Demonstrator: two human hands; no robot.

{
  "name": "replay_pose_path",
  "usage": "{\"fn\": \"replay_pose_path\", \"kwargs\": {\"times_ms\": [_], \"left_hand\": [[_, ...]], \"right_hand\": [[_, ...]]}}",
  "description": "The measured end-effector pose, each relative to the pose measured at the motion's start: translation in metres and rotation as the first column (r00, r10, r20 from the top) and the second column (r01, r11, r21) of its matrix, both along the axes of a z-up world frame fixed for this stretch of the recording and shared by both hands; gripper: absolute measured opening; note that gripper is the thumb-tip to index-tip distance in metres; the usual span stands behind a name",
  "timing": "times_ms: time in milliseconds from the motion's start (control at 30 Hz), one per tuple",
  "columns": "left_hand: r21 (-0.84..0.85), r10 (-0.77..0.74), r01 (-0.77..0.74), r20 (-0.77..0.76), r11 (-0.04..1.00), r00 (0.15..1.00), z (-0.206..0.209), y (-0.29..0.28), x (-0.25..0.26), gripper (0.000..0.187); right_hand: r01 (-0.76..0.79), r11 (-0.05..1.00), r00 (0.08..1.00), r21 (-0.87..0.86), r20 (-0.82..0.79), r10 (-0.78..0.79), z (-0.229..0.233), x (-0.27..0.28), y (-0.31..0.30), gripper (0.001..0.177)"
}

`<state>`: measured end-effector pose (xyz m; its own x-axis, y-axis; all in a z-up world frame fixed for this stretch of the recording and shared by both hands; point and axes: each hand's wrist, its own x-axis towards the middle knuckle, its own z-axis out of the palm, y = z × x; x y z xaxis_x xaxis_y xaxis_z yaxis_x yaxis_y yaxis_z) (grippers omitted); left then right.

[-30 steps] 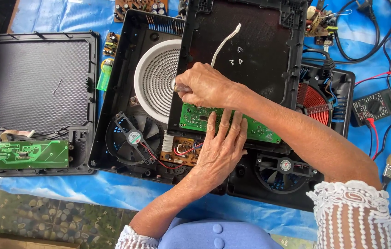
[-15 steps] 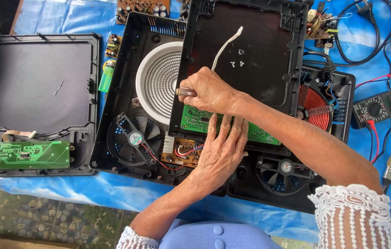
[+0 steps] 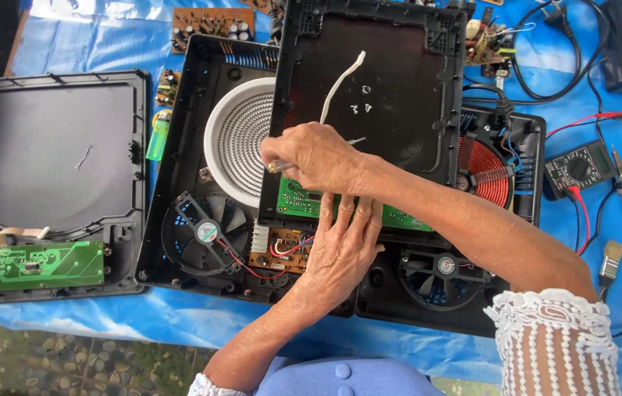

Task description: The person uses a screwdriver to remove screws from a green circuit board inside a black electronic device. They then use a soldering iron to work on the board's components and a desoldering pump to remove solder. The person continues to manipulate the board and components with their hands and tools throughout the process.

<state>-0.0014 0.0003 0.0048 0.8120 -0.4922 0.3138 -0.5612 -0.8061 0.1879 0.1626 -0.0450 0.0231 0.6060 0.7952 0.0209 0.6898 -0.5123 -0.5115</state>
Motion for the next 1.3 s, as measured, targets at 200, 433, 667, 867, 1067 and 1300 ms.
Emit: {"fn": "replay_pose_path", "kwargs": {"times_ms": [200,433,667,867,1067,1300], "left_hand": [[-0.003,0.008,-0.008,0.013,1.000,1.000,-0.001,-0.001,-0.001,0.083],[0.002,0.019,-0.019,0.030,1.000,0.999,-0.002,-0.002,0.000,0.084],[0.008,0.020,-0.021,0.063,1.000,0.998,-0.001,-0.001,0.001,0.085],[0.010,0.018,-0.018,0.035,1.000,0.999,-0.002,-0.003,0.001,0.085],[0.037,0.016,-0.018,0.046,0.999,0.999,0.004,-0.003,0.003,0.082],[0.069,0.016,-0.019,0.038,0.997,0.999,-0.004,-0.003,0.001,0.083]], "right_hand": [[-0.036,0.998,0.997,-0.051,0.061,0.039,0.003,-0.005,0.010,0.031],[0.049,0.998,0.990,-0.029,-0.130,-0.052,-0.009,0.003,0.012,0.028],[0.072,0.994,0.979,-0.085,-0.185,-0.087,-0.021,0.012,0.017,0.018],[0.052,0.997,0.982,-0.053,-0.180,-0.061,-0.011,0.012,0.016,0.017],[0.046,0.999,0.966,-0.014,-0.254,-0.048,-0.010,0.016,0.012,0.017],[0.044,0.996,0.990,-0.084,-0.130,-0.055,-0.006,0.013,0.024,0.017]]}}
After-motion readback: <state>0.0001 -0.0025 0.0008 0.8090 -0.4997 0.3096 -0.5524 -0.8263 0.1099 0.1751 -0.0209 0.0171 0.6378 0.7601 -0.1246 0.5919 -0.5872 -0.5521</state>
